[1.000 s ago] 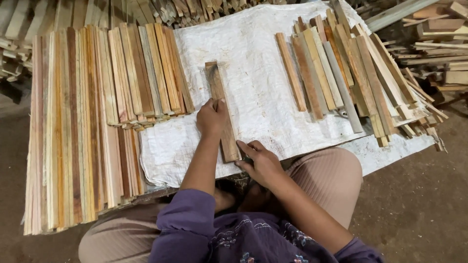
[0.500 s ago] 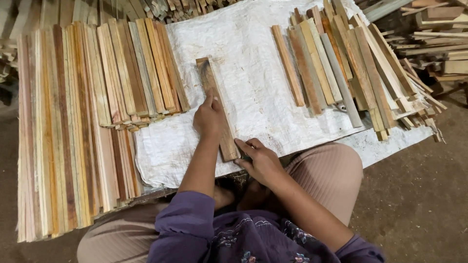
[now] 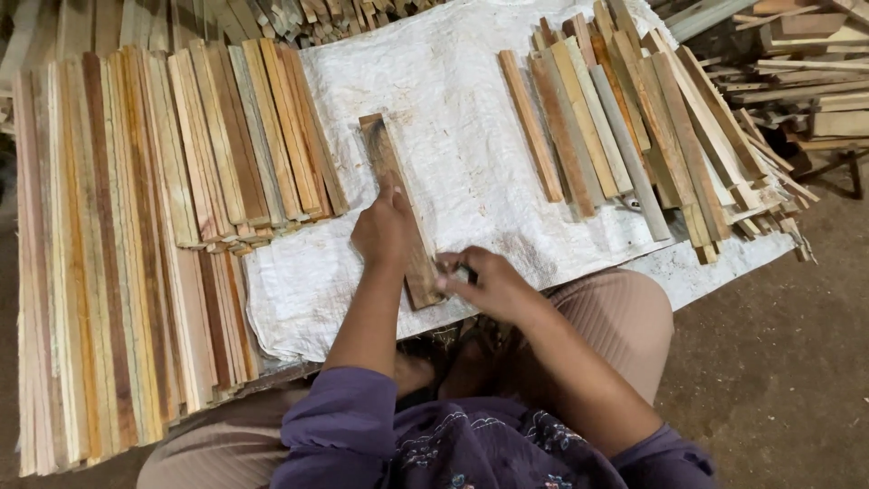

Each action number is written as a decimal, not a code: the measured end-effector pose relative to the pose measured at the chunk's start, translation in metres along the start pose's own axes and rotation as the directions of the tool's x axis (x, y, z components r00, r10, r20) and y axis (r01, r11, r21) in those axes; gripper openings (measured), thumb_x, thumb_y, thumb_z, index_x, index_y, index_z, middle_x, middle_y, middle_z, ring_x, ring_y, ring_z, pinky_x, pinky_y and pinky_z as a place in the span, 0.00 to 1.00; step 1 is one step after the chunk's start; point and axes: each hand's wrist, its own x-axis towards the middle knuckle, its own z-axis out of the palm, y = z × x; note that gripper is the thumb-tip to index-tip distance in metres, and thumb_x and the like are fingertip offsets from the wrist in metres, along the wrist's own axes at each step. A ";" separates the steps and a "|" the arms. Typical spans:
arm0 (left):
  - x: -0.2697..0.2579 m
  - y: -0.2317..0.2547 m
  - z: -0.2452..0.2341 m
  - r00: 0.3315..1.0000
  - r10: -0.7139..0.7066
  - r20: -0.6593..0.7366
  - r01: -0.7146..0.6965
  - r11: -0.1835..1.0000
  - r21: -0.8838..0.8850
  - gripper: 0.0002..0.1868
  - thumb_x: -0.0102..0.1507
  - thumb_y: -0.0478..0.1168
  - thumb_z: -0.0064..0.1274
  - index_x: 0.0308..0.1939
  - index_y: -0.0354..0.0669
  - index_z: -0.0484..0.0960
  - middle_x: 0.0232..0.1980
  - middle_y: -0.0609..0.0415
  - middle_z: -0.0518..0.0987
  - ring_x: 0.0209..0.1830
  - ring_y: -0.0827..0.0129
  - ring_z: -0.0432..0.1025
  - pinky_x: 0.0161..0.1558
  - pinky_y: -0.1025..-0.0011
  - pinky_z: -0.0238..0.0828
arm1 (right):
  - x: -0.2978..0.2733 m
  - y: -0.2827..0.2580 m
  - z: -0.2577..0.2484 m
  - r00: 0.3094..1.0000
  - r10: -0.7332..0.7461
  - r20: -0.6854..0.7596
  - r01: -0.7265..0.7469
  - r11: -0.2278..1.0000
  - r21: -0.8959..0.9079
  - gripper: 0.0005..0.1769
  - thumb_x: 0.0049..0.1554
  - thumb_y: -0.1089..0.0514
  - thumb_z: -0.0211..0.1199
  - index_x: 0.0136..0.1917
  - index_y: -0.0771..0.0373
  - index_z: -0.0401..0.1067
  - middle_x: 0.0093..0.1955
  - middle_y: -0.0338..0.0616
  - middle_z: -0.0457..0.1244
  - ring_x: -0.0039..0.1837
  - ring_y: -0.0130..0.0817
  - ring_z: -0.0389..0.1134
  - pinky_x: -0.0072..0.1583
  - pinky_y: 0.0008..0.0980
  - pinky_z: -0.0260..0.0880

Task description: The person is marking thin wooden strips with a pen, likely for cutting or assembly.

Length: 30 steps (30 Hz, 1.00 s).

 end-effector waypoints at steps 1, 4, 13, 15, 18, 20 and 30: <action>-0.002 -0.001 -0.001 1.000 0.001 -0.001 -0.001 1.000 -0.002 0.26 0.74 0.54 0.28 0.77 0.66 0.64 0.46 0.39 0.85 0.55 0.51 0.79 0.55 0.53 0.72 | 0.016 0.002 -0.004 1.000 -0.001 -0.001 0.001 1.000 -0.002 0.25 0.57 0.51 0.69 0.60 0.72 0.76 0.50 0.63 0.69 0.36 0.43 0.71 0.39 0.39 0.71; -0.005 0.000 -0.006 0.999 0.007 0.051 -0.001 0.993 -0.121 0.27 0.74 0.53 0.23 0.78 0.66 0.61 0.49 0.38 0.85 0.58 0.51 0.78 0.60 0.52 0.69 | 0.070 0.004 -0.015 0.975 -0.017 -0.222 0.108 0.909 0.403 0.26 0.67 0.44 0.51 0.62 0.66 0.76 0.49 0.58 0.70 0.43 0.38 0.71 0.44 0.29 0.72; -0.006 0.007 -0.017 0.999 0.005 0.049 -0.002 0.998 -0.059 0.26 0.74 0.53 0.28 0.77 0.62 0.64 0.44 0.35 0.85 0.53 0.47 0.80 0.54 0.53 0.72 | 0.215 -0.006 0.003 0.929 0.125 -0.349 0.208 0.603 0.770 0.18 0.62 0.56 0.55 0.51 0.74 0.77 0.40 0.54 0.68 0.44 0.38 0.75 0.51 0.32 0.81; -0.007 0.007 -0.019 0.998 -0.022 0.064 0.025 0.999 -0.042 0.26 0.74 0.54 0.27 0.76 0.65 0.66 0.42 0.39 0.86 0.51 0.50 0.80 0.52 0.55 0.72 | 0.233 -0.003 0.008 0.916 0.080 -0.392 0.218 0.721 0.657 0.10 0.55 0.66 0.63 0.51 0.70 0.79 0.41 0.60 0.71 0.44 0.38 0.76 0.51 0.29 0.82; -0.007 0.008 -0.019 0.999 -0.025 0.027 0.025 1.000 -0.012 0.26 0.73 0.56 0.29 0.70 0.61 0.74 0.40 0.43 0.86 0.50 0.52 0.81 0.52 0.55 0.73 | 0.250 0.001 0.011 0.905 0.073 -0.419 0.157 0.859 0.488 0.10 0.53 0.58 0.67 0.48 0.63 0.80 0.36 0.49 0.71 0.41 0.31 0.74 0.48 0.24 0.81; -0.003 0.006 -0.013 0.999 -0.024 0.029 0.024 1.000 -0.003 0.26 0.73 0.56 0.30 0.70 0.62 0.75 0.41 0.41 0.86 0.50 0.50 0.81 0.52 0.54 0.73 | 0.262 0.003 0.014 0.895 0.052 -0.443 0.171 0.877 0.449 0.08 0.53 0.58 0.67 0.46 0.62 0.79 0.36 0.47 0.71 0.40 0.30 0.73 0.46 0.24 0.80; -0.011 0.010 -0.023 1.000 0.025 0.016 -0.024 0.998 -0.063 0.26 0.73 0.53 0.32 0.67 0.52 0.78 0.44 0.37 0.85 0.51 0.46 0.80 0.54 0.52 0.71 | 0.266 -0.004 0.013 0.894 -0.059 -0.443 0.183 0.953 0.241 0.06 0.55 0.61 0.61 0.41 0.63 0.78 0.32 0.46 0.69 0.36 0.30 0.70 0.43 0.32 0.74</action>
